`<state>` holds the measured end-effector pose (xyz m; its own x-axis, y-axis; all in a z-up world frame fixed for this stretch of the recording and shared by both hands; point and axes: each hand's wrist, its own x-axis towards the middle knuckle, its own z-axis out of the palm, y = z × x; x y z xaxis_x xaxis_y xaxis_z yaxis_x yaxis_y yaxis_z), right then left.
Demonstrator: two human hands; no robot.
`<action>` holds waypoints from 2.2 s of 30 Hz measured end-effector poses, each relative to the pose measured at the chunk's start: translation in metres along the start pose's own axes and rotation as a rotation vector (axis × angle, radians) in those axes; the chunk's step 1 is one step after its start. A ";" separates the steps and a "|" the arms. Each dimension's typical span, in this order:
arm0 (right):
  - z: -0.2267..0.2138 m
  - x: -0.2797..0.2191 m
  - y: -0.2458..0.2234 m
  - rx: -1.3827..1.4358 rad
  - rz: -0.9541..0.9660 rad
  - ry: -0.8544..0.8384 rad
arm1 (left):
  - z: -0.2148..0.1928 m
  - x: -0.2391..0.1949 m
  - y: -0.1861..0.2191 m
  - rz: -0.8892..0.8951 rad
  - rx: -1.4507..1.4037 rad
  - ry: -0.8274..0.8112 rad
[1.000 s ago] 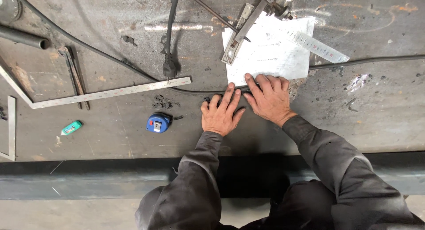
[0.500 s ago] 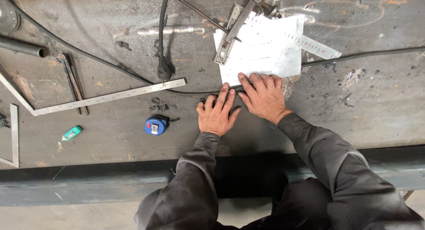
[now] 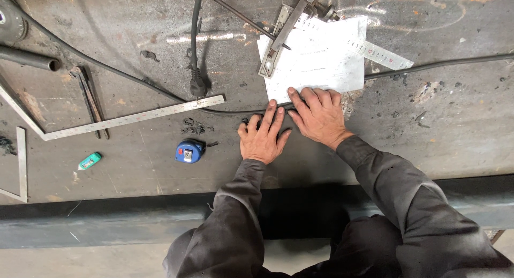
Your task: The person measures and marks a long rectangular metal tube for fabrication using a tape measure and calipers.
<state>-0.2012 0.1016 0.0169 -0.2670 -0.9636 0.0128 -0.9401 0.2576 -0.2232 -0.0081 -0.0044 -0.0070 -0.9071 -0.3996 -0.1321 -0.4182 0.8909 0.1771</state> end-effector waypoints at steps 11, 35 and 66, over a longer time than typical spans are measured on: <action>0.002 -0.002 0.000 -0.001 0.000 -0.010 | -0.002 -0.001 0.000 0.008 0.012 0.000; -0.003 0.001 0.000 0.002 0.014 -0.004 | 0.001 0.000 0.000 0.011 -0.003 0.001; 0.001 -0.001 0.001 0.014 0.023 -0.028 | -0.001 0.001 0.001 0.012 0.015 0.019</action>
<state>-0.2014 0.1029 0.0160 -0.2825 -0.9591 -0.0202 -0.9305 0.2790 -0.2372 -0.0096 -0.0043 -0.0058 -0.9127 -0.3931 -0.1113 -0.4070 0.8987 0.1634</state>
